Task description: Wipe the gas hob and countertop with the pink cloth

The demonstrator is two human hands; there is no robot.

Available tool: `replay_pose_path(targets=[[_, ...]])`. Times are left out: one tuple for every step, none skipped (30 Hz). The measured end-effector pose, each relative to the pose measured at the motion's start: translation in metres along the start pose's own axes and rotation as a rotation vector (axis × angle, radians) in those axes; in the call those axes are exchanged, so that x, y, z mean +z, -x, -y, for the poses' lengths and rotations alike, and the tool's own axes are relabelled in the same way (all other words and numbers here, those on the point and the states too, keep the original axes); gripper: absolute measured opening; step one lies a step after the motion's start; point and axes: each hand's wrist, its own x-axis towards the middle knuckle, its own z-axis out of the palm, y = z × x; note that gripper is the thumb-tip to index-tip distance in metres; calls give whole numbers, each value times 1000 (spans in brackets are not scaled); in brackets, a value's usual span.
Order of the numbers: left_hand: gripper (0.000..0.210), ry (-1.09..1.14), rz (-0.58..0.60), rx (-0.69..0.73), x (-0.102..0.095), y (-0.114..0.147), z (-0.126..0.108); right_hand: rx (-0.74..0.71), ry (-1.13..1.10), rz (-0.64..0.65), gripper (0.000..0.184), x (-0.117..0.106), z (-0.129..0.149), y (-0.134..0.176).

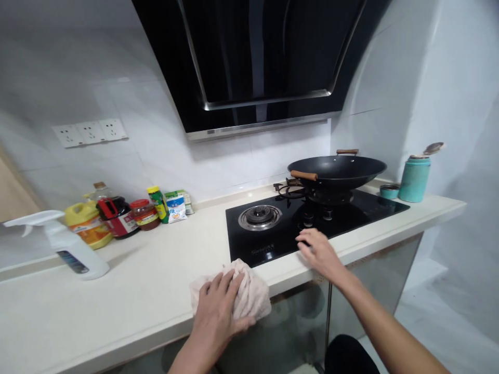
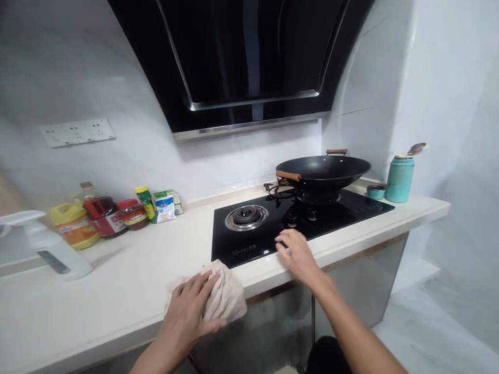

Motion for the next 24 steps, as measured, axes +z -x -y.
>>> replay_pose_path(targets=[[83, -29, 19, -22, 2, -3, -6, 13, 70, -54, 25, -5, -16, -4], [84, -58, 29, -41, 3, -6, -15, 33, 126, -89, 25, -8, -28, -8], [83, -83, 29, -57, 4, -10, -24, 57, 165, -100, 26, -9, -37, -10], [81, -106, 23, -68, 5, -16, -35, 80, 192, -92, 27, -9, -42, -12], [80, -121, 17, -70, 6, -21, -47, 101, 209, -66, 28, -8, -45, -13], [79, -128, 11, -63, 8, -27, -59, 118, 220, -37, 28, -6, -46, -13], [79, -127, 5, -44, 10, -34, -71, 129, 225, -11, 29, -4, -47, -13], [80, -118, -2, -15, 13, -41, -84, 133, 222, 6, 30, -3, -47, -12], [81, -105, -12, 19, 17, -48, -96, 132, 211, 12, 32, -3, -47, -12], [82, -94, -26, 49, 20, -55, -108, 131, 191, 12, 34, -3, -49, -11], [84, -88, -42, 69, 24, -62, -119, 129, 163, 13, 36, -3, -51, -11], [85, -85, -57, 85, 28, -69, -130, 126, 133, 19, 39, -4, -54, -12], [88, -83, -71, 99, 32, -76, -139, 122, 111, 31, 41, -5, -58, -12], [90, -81, -83, 113, 35, -83, -147, 120, 101, 44, 43, -5, -62, -12], [92, -79, -93, 122, 38, -88, -153, 119, 104, 57, 44, -5, -66, -12], [93, -77, -102, 128, 39, -92, -158, 117, 119, 67, 44, -5, -69, -12], [93, -73, -109, 137, 40, -94, -160, 116, 146, 68, 44, -4, -72, -11], [92, -67, -115, 147, 40, -94, -160, 116, 181, 60, 44, -4, -74, -10], [91, -57, -121, 160, 40, -92, -157, 117, 216, 48, 44, -3, -75, -9], [90, -45, -128, 172, 39, -88, -152, 120, 249, 37, 43, -2, -75, -8], [90, -33, -137, 178, 37, -81, -144, 123, 279, 32, 43, -2, -75, -7], [91, -23, -147, 172, 36, -72, -133, 126, 307, 34, 42, -2, -74, -6], [91, -18, -159, 153, 35, -61, -120, 127, 329, 44, 41, -2, -73, -5], [92, -19, -172, 126, 34, -48, -104, 126, 346, 58, 40, -3, -72, -4]])
